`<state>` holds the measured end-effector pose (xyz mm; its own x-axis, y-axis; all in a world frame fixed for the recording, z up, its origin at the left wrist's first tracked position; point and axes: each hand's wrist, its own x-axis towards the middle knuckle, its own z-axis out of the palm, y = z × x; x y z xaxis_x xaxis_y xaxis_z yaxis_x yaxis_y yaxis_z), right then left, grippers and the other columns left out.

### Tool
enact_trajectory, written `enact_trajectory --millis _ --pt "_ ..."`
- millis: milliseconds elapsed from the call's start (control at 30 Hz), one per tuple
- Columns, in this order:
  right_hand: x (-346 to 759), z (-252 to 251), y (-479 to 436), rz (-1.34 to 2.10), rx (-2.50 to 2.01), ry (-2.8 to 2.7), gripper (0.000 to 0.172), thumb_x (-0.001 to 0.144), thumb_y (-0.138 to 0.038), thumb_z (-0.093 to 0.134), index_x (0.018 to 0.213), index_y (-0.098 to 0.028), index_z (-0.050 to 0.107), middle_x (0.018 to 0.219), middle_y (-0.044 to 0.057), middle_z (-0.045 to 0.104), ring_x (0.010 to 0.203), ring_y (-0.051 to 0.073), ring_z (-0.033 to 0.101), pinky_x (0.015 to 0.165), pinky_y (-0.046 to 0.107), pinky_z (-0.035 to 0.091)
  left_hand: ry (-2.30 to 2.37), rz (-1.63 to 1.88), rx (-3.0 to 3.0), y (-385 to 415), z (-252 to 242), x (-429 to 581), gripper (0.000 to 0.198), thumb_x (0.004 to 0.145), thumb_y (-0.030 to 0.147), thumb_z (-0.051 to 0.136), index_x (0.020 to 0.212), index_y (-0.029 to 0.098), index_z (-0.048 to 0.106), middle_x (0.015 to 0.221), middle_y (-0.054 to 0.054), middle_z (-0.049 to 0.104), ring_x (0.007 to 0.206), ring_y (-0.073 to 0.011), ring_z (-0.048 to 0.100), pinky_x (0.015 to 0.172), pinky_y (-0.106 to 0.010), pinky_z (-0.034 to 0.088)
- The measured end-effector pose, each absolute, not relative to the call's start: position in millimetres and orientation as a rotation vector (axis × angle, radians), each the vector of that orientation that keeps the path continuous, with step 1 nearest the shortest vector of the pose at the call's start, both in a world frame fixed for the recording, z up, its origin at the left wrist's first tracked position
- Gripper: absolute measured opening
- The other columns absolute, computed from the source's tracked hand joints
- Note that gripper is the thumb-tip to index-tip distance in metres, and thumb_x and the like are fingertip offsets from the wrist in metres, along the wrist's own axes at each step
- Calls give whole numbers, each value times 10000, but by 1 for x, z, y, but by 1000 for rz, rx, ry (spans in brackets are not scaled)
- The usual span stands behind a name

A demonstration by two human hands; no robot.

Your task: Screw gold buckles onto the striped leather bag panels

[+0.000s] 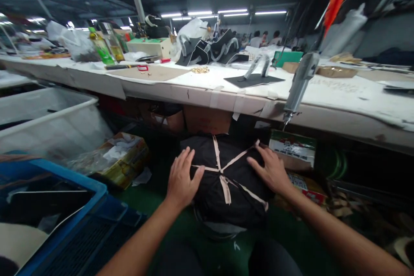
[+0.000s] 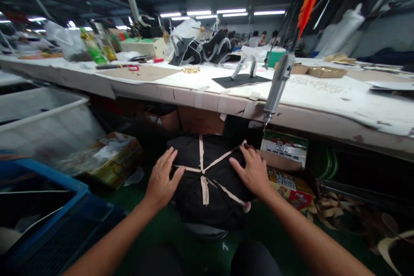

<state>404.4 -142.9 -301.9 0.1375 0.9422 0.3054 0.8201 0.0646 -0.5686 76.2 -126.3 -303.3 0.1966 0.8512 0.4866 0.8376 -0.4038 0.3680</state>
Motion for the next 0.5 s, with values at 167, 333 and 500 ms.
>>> enact_trajectory --millis 167,333,500 --pt "428 -313 -67 831 -1860 -1287 686 871 -725 631 1305 -200 720 1332 136 710 1308 358 601 1102 460 466 1919 520 1910 -27 -290 104 764 987 682 443 1476 101 525 1562 -233 530 1449 -364 515 1159 -465 445" --pt "428 -322 -85 1075 -1967 -1145 777 876 -815 561 1273 -174 751 1250 149 747 1217 362 673 1074 469 494 1886 258 1793 0 -288 111 864 908 840 393 1404 157 575 1410 -224 667 1317 -411 631 1047 -485 509" --pt "392 -313 -177 1076 -2004 -954 822 917 -778 524 1461 -169 611 1469 146 622 1426 346 516 1214 477 363 1671 6 1904 -11 -276 106 820 949 815 304 1466 227 548 1489 -139 630 1351 -372 610 1095 -454 475"
